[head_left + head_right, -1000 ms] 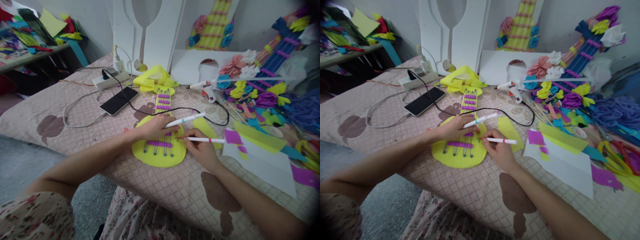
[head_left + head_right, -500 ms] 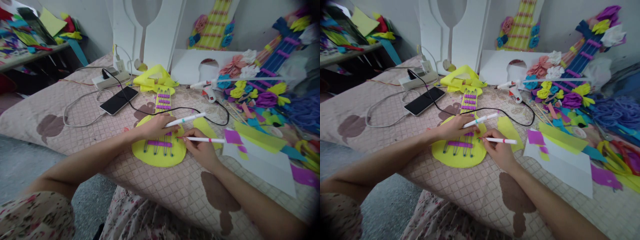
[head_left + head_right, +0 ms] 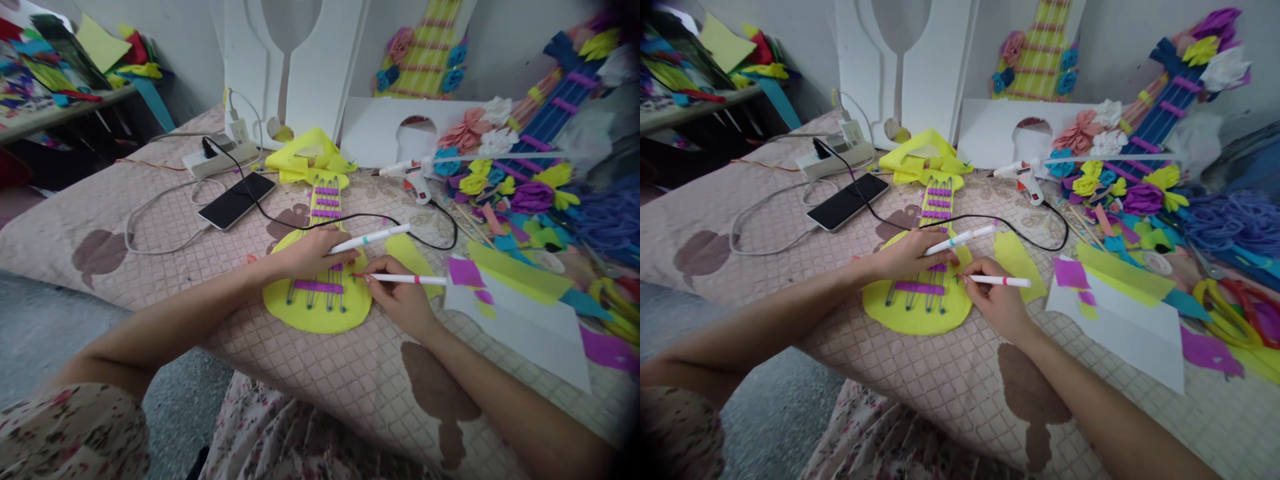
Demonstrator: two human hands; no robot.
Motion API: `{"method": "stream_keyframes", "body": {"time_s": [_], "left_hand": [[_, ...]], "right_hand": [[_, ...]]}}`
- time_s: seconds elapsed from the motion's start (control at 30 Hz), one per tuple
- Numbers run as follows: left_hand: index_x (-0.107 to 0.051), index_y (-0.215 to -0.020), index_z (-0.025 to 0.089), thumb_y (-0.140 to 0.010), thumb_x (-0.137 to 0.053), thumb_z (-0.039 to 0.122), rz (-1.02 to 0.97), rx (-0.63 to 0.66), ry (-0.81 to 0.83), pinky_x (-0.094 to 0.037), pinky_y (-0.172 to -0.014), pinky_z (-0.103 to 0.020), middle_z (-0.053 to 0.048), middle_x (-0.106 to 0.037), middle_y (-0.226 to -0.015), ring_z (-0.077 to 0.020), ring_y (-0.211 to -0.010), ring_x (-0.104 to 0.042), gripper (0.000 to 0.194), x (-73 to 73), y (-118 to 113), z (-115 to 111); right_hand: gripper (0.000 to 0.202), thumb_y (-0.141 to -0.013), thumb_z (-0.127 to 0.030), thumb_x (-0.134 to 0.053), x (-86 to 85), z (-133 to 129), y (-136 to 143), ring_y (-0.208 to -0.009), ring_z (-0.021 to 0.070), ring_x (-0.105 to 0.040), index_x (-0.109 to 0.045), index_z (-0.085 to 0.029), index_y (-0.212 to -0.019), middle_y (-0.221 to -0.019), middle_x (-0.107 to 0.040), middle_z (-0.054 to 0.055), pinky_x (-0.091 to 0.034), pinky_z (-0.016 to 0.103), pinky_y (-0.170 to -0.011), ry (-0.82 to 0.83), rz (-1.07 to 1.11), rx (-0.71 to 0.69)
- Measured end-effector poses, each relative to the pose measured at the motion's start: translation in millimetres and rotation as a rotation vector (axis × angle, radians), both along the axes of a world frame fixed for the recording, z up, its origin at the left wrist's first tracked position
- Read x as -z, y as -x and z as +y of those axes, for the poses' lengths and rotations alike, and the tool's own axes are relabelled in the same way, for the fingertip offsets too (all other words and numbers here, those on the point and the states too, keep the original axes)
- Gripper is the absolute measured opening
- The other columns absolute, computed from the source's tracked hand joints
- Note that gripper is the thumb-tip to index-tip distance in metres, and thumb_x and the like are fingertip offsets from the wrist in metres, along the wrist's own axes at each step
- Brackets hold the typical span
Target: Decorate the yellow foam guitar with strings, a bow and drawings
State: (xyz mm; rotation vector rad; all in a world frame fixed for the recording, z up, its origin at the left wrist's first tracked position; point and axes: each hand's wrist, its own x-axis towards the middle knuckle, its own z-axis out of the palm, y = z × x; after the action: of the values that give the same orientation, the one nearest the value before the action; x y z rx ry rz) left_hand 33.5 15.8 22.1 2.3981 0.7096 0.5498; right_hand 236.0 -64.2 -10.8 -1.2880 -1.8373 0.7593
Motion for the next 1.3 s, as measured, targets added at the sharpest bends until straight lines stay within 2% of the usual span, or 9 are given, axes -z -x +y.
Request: {"method": "stream_keyframes", "body": {"time_s": [0.63, 0.9, 1.3], "left_hand": [[-0.064, -0.089, 0.014, -0.095, -0.044, 0.032, 0.024, -0.007, 0.005, -0.044, -0.073, -0.026, -0.005, -0.062, -0.084, -0.0134, -0.074, -0.057, 0.028, -1.5, 0.2, -0.1], [-0.064, -0.088, 0.014, -0.095, -0.044, 0.031, 0.020, -0.011, 0.006, -0.045, -0.072, -0.025, -0.004, -0.062, -0.084, -0.0131, -0.075, -0.057, 0.027, -1.1, 0.6, -0.5], [-0.064, -0.088, 0.014, -0.095, -0.045, 0.032, 0.022, -0.011, 0.002, -0.044, -0.072, -0.025, -0.004, -0.062, -0.083, -0.0136, -0.075, -0.057, 0.027, -1.0, 0.2, -0.3]], "right_hand": [[0.005, -0.085, -0.018, -0.054, 1.6, 0.6, -0.8, -0.059, 0.0113, -0.046, -0.053, -0.021, -0.082, -0.071, -0.051, -0.001, -0.036, 0.024, -0.050, -0.034, 0.028, 0.003], [0.004, -0.083, -0.017, -0.056, 1.4, 1.5, -0.4, -0.060, 0.0113, -0.047, -0.054, -0.021, -0.081, -0.071, -0.052, -0.002, -0.037, 0.024, -0.052, -0.054, 0.029, 0.048], [0.004, -0.084, -0.018, -0.055, 1.5, 0.9, 0.1, -0.061, 0.0111, -0.048, -0.053, -0.021, -0.082, -0.072, -0.052, -0.002, -0.038, 0.023, -0.052, -0.055, 0.033, 0.045]]}}
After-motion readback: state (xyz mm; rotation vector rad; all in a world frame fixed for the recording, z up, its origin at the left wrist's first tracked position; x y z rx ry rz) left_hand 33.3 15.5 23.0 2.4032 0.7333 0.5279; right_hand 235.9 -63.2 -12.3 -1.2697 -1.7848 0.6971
